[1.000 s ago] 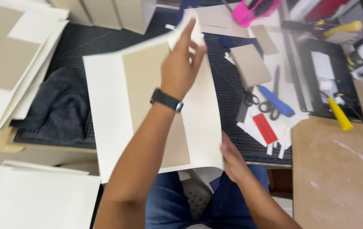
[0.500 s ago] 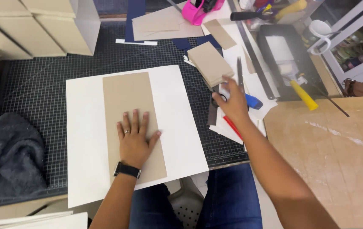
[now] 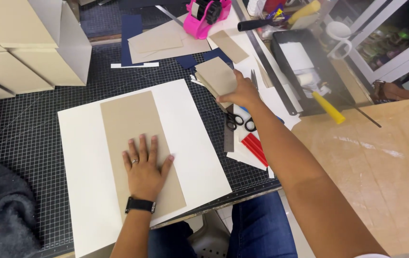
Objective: The person assembles a paper craft by applying glue to small beige paper pieces with a roller, then placing them onto a larger white sheet. They smooth the pieces with a red tool and repeat the process for additional pieces.
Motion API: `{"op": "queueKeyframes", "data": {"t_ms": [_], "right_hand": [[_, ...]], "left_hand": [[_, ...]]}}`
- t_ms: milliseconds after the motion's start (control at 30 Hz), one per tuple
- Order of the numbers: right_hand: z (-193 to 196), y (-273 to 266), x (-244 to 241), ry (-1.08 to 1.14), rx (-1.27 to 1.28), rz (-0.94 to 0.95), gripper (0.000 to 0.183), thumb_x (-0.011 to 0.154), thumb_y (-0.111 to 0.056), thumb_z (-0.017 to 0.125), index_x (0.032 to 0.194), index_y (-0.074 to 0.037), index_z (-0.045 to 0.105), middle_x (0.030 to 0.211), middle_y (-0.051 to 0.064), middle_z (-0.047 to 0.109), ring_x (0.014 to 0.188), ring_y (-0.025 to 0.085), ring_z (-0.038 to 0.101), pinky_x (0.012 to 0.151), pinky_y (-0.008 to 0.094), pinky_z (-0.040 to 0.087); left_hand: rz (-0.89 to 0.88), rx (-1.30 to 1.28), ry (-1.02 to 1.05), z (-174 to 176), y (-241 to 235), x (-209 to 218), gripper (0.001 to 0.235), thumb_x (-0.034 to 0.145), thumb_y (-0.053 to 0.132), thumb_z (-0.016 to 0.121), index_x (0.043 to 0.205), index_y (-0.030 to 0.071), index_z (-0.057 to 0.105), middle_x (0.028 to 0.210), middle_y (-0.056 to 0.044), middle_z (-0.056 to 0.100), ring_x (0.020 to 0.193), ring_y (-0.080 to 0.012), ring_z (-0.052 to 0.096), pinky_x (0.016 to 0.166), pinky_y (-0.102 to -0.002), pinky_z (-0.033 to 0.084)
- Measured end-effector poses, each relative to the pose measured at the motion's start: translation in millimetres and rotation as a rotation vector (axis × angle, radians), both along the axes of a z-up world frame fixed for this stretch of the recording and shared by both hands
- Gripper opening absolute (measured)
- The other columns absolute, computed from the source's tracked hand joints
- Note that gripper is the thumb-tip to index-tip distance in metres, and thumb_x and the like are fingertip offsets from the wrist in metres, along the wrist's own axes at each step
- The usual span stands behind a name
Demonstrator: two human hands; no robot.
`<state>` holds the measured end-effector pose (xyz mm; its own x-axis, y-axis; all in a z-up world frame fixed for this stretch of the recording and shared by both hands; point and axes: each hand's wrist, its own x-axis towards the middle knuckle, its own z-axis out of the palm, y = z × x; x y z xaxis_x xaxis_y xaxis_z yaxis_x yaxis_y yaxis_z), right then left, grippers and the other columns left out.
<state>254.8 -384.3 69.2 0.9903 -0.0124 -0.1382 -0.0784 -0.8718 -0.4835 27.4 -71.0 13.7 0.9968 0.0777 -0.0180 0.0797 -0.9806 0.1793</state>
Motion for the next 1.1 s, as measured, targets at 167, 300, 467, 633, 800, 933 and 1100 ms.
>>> {"op": "queueKeyframes", "data": {"t_ms": [167,300,467,633,800,933,1100], "right_hand": [[3,-17,-7,-0.031,0.118,-0.061,0.122,0.059,-0.062,0.093,0.161,-0.028,0.034,0.153,0.022,0.046,0.144,0.040,0.044,0.118,0.052,0.036],[11,-32,-21,-0.039,0.215,-0.078,0.118,0.060,-0.058,0.094,0.158,-0.029,0.036,0.149,0.022,0.049,0.142,0.037,0.048,0.117,0.046,0.038],[24,-30,-31,0.012,0.348,-0.107,0.118,0.064,-0.053,0.094,0.161,-0.022,0.034,0.155,0.028,0.042,0.148,0.040,0.041,0.120,0.048,0.035],[13,-21,-12,0.015,0.364,-0.113,0.120,0.063,-0.054,0.097,0.161,-0.022,0.034,0.158,0.026,0.037,0.150,0.038,0.037,0.122,0.044,0.033],[13,-15,-10,-0.023,0.364,-0.146,0.119,0.063,-0.049,0.099,0.160,-0.021,0.037,0.161,0.030,0.031,0.151,0.043,0.034,0.123,0.048,0.032],[18,-18,-12,-0.014,0.404,-0.160,0.117,0.066,-0.049,0.098,0.161,-0.021,0.035,0.157,0.029,0.037,0.149,0.042,0.037,0.121,0.048,0.036],[6,-23,-4,-0.023,0.455,-0.193,0.116,0.067,-0.049,0.098,0.160,-0.021,0.036,0.154,0.029,0.039,0.146,0.044,0.041,0.118,0.048,0.039]], "left_hand": [[0.004,0.015,0.003,-3,1,1,0.084,0.098,0.079,0.026,0.166,0.030,0.022,0.173,-0.007,0.016,0.159,-0.0383,0.005,0.127,-0.058,0.003],[0.011,0.013,-0.002,-9,2,3,0.085,0.097,0.081,0.027,0.165,0.031,0.023,0.174,-0.006,0.016,0.160,-0.0372,0.006,0.127,-0.058,0.003],[0.021,0.024,0.035,-7,1,3,0.085,0.097,0.082,0.025,0.166,0.032,0.021,0.174,-0.004,0.015,0.160,-0.0361,0.005,0.127,-0.056,0.003],[0.031,0.047,0.043,-4,0,2,0.085,0.096,0.082,0.026,0.166,0.035,0.019,0.174,-0.003,0.014,0.160,-0.0355,0.006,0.127,-0.055,0.005],[0.038,0.042,0.092,1,-1,2,0.084,0.096,0.083,0.024,0.166,0.036,0.017,0.174,-0.001,0.011,0.160,-0.0337,0.003,0.128,-0.053,0.003],[0.038,0.037,0.096,0,-1,1,0.084,0.096,0.083,0.025,0.166,0.036,0.017,0.175,-0.001,0.010,0.160,-0.0329,0.003,0.128,-0.053,0.003],[0.040,0.031,0.085,0,0,2,0.084,0.096,0.083,0.026,0.166,0.036,0.019,0.175,-0.001,0.011,0.160,-0.0327,0.004,0.128,-0.052,0.003]]}}
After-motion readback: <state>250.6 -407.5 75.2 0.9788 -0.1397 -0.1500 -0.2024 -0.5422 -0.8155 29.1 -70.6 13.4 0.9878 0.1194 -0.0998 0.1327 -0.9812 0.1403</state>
